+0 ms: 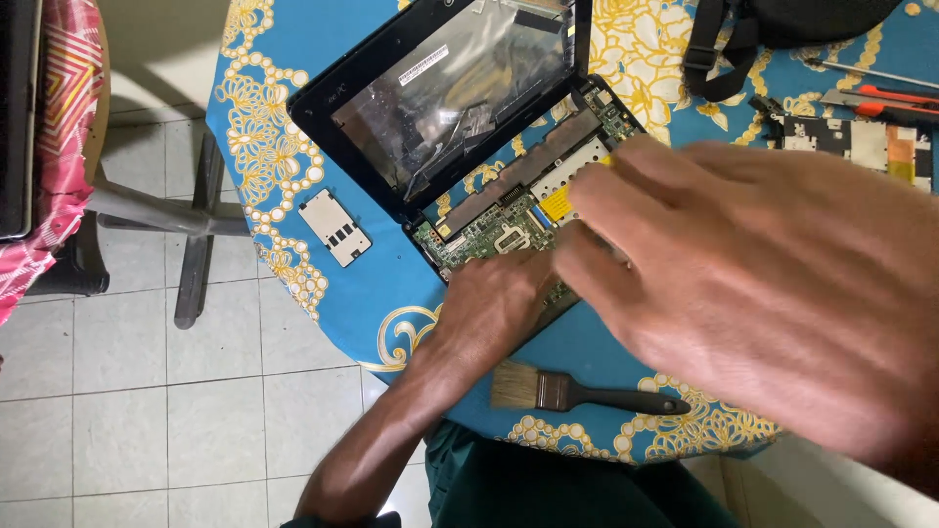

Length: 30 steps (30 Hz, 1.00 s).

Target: Disassembling a laptop by disconnecting internal ribbon cables and removing screws from the motherboard

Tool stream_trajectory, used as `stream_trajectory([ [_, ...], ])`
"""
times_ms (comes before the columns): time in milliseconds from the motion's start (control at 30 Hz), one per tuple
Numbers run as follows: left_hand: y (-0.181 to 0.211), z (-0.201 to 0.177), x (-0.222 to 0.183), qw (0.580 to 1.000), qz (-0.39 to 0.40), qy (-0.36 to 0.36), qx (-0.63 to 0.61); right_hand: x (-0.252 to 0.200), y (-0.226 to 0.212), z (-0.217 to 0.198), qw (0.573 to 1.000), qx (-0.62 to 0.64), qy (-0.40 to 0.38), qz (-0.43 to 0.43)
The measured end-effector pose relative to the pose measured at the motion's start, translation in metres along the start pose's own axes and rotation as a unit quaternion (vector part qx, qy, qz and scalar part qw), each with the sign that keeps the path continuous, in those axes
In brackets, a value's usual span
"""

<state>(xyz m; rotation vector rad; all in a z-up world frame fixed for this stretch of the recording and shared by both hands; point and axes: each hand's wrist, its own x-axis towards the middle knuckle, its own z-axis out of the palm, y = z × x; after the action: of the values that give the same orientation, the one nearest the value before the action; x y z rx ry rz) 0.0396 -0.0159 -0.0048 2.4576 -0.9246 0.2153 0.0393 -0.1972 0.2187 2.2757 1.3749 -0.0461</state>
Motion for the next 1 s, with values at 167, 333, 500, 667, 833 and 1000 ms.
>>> stream_trajectory([
  [167, -0.001, -0.016, 0.007, 0.998, 0.004, -0.016, -0.064, -0.018, -0.005, 0.024, 0.999, -0.018, 0.007, 0.042],
  [333, -0.015, -0.041, 0.006, 0.973, -0.031, -0.074, -0.217, -0.01, -0.025, 0.009, 0.994, -0.01, -0.109, 0.013],
  [500, 0.001, -0.057, 0.008, 0.97, 0.023, -0.031, -0.238, 0.017, -0.023, -0.02, 0.93, 0.12, -0.333, 0.103],
  [667, 0.008, -0.034, 0.005, 0.992, 0.03, -0.02, -0.125, 0.021, -0.016, -0.026, 0.944, 0.109, -0.264, 0.164],
  [833, 0.008, -0.035, 0.008, 0.993, 0.03, -0.078, -0.08, 0.014, -0.016, -0.023, 0.957, 0.092, -0.241, 0.133],
  [1000, 0.015, -0.05, 0.019, 0.983, 0.013, -0.178, -0.043, -0.005, -0.018, -0.011, 0.982, 0.035, -0.168, 0.078],
])
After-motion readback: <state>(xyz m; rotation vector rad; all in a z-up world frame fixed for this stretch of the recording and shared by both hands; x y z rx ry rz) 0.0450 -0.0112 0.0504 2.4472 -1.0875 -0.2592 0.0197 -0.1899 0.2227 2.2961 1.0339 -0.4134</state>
